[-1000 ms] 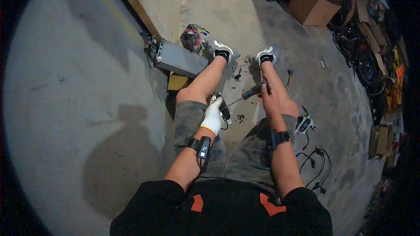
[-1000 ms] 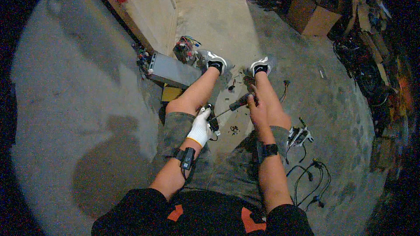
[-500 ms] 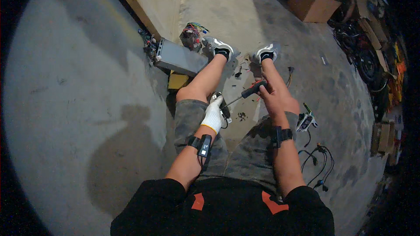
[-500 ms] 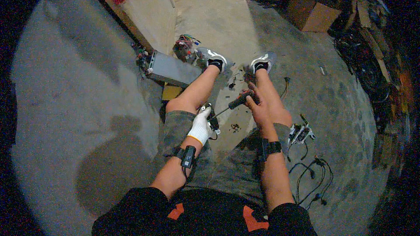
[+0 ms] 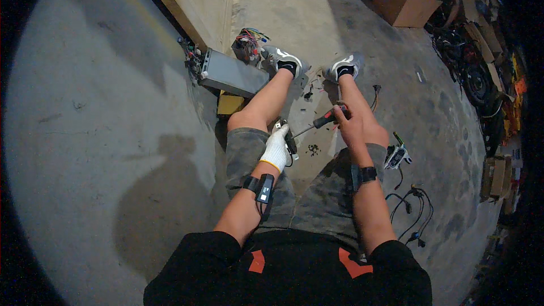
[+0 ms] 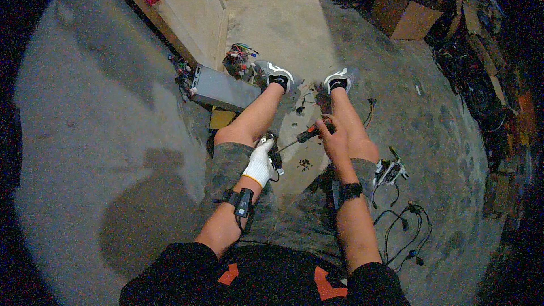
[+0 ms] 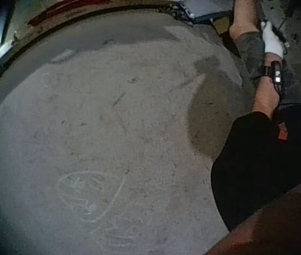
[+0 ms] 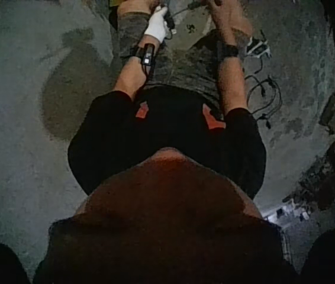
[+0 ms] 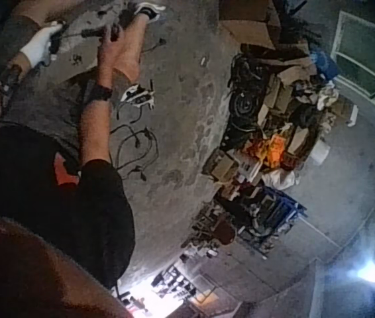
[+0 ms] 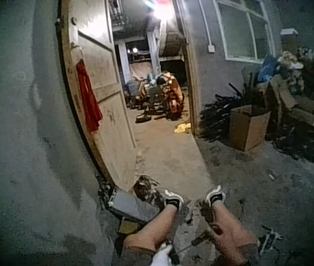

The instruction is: The recorder is using a screwdriver to adjust and repair a small motor component while sitting on the floor of a workshop.

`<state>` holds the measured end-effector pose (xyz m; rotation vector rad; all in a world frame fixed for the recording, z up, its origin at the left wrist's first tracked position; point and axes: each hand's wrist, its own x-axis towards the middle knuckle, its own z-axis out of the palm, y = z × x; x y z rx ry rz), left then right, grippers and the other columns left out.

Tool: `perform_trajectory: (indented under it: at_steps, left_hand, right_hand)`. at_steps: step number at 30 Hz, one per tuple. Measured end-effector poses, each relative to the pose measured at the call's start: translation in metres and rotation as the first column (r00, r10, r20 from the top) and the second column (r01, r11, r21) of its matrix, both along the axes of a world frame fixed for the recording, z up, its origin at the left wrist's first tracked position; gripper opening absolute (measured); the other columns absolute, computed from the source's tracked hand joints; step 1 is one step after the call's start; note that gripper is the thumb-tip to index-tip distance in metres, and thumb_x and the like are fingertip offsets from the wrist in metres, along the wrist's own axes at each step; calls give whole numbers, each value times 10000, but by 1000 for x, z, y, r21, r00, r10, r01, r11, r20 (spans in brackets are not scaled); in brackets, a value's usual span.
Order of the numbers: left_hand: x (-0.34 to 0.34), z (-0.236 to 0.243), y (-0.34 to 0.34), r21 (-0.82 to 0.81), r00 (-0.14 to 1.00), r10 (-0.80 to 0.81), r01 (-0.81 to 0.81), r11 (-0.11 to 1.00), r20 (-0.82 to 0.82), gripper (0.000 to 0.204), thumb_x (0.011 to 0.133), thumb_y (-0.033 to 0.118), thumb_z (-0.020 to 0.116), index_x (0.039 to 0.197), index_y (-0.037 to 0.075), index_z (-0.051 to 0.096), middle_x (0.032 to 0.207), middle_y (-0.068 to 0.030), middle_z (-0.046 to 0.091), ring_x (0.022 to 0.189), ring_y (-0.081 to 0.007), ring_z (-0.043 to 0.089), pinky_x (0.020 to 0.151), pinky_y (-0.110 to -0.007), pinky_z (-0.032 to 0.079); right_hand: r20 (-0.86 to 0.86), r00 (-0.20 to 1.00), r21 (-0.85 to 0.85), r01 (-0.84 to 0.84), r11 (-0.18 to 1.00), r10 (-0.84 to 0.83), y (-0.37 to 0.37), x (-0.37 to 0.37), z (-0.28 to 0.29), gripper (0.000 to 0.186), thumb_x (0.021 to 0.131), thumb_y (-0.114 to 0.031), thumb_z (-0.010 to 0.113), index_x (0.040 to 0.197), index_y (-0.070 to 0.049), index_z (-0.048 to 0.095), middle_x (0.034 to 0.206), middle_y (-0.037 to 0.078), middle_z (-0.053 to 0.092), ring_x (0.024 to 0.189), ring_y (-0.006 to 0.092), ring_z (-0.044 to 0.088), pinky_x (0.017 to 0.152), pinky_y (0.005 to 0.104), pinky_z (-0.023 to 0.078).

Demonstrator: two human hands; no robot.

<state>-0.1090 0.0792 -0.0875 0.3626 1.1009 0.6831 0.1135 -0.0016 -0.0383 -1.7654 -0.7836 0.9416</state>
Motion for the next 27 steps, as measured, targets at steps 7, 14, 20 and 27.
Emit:
perform_trajectory:
  at_steps: [7, 14, 20, 27]
  left_hand:
    - [4, -2, 1, -85, 1000, -5, 4, 996, -15, 187, 928, 275, 653, 1099, 216, 604, 858, -19, 603, 673, -218, 603, 581, -422, 521]
    - [10, -8, 2, -52, 997, -68, 66, 996, -44, 235, 921, 288, 661, 1123, 192, 589, 886, -54, 618, 663, -276, 634, 554, -452, 528]
    - [-3, -12, 3, -75, 999, -26, 24, 997, -24, 246, 920, 288, 658, 1128, 181, 582, 889, -66, 610, 652, -280, 626, 549, -455, 531]
    - [-4, -25, 7, -58, 1000, -2, 1, 998, -17, 260, 928, 282, 634, 1158, 184, 563, 899, -65, 600, 649, -278, 622, 547, -455, 517]
  right_hand:
    - [-234, 969, 377, 166, 911, -79, 5, -12, -17, 486, 952, -212, 652, 1379, -47, 490, 1142, 74, 623, 881, 126, 611, 671, 250, 528]
    - [-90, 983, 387, 183, 904, -160, 6, -9, -27, 462, 966, -162, 620, 1397, -62, 489, 1142, 87, 629, 919, 127, 605, 716, 249, 525]
    - [-111, 992, 236, 84, 968, -60, 7, -18, -7, 438, 981, -157, 591, 1393, -47, 492, 1152, 108, 634, 1018, 148, 598, 820, 282, 532]
    - [-382, 923, 422, 140, 896, 36, 5, -14, -21, 449, 944, -150, 654, 1359, -46, 518, 1113, 85, 633, 943, 146, 630, 755, 270, 536]
